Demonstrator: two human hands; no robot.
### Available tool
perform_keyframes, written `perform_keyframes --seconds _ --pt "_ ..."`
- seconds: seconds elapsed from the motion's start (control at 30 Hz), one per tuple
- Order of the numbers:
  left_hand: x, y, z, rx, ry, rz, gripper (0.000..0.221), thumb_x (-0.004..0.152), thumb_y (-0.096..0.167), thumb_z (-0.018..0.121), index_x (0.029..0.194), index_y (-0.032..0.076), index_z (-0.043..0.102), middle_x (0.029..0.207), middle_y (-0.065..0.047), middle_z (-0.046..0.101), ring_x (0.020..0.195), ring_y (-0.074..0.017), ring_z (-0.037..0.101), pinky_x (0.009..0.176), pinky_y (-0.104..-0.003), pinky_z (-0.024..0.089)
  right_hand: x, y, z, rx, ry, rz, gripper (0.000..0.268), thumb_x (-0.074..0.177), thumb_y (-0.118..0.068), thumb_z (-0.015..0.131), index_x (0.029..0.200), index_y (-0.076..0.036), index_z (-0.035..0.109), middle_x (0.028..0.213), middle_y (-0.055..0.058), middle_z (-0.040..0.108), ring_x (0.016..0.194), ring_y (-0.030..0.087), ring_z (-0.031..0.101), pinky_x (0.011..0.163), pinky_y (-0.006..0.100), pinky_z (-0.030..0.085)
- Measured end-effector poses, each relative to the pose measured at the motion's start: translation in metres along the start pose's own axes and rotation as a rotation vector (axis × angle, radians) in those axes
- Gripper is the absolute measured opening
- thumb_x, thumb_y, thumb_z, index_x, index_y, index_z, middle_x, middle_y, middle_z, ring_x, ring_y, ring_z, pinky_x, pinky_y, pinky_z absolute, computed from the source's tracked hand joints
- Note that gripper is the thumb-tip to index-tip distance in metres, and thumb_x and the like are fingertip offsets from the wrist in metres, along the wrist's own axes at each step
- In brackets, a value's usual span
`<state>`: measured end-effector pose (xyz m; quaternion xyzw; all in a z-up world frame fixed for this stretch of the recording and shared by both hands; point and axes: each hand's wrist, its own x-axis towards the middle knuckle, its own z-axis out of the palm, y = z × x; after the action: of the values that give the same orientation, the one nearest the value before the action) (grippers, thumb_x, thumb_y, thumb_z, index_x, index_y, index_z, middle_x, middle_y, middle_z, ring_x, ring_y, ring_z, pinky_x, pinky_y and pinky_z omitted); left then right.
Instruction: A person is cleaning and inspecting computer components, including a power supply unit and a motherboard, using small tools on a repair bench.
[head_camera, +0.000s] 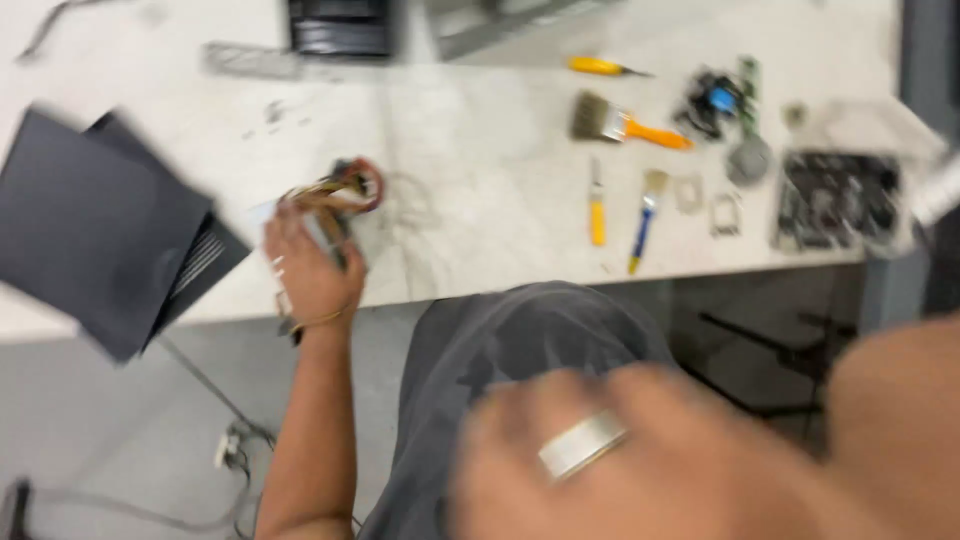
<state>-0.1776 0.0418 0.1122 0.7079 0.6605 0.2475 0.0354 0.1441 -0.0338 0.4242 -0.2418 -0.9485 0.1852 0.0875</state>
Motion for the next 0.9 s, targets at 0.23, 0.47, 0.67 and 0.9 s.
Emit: perform_keyframes --seconds 0.23,0.47,0.67,0.9 --pt "-0.008 0.014 -0.006 0.292 -0.06 -0.35 0.081 0.069 0.028 0.07 0.139 0.01 0.034 0.134 -0.026 0.03 0.112 -0.0506 0.04 0.088 -0.058 0.038 -0.001 0.134 0.095 0.277 -0.408 0.701 0.032 0.082 -0.04 0.05 0.098 -0.017 0.064 0.082 0.01 0.068 0.077 0.035 0.064 0.063 0.046 0.051" --pt "-0.009 -0.029 0.007 0.501 -0.033 -0.25 0.071 0.071 0.036 0.066 0.135 0.016 0.044 0.132 -0.025 0.038 0.104 -0.042 0.054 0.076 -0.048 0.047 -0.096 0.197 0.245 0.306 -0.618 1.089 0.038 0.085 -0.043 0.046 0.103 -0.014 0.063 0.099 0.015 0.066 0.101 0.032 0.061 0.086 0.042 0.048" --pt "-0.042 -0.011 0.056 0.458 -0.7 -0.325 0.078 0.079 0.035 0.056 0.136 -0.005 0.021 0.142 -0.031 0.019 0.135 -0.0445 0.01 0.106 -0.054 0.016 -0.102 0.172 0.238 0.408 -0.512 1.203 0.036 0.085 -0.042 0.047 0.107 -0.017 0.061 0.1 0.011 0.066 0.102 0.028 0.061 0.087 0.039 0.048" --pt "0.074 0.227 -0.121 -0.217 -0.97 0.277 0.035 0.082 0.041 0.049 0.109 0.022 0.059 0.096 0.003 0.069 0.086 -0.0249 0.062 0.079 -0.041 0.042 -0.123 0.178 0.259 0.462 -0.459 1.242 0.034 0.088 -0.044 0.042 0.1 -0.016 0.058 0.098 0.003 0.063 0.085 0.02 0.059 0.07 0.033 0.044"
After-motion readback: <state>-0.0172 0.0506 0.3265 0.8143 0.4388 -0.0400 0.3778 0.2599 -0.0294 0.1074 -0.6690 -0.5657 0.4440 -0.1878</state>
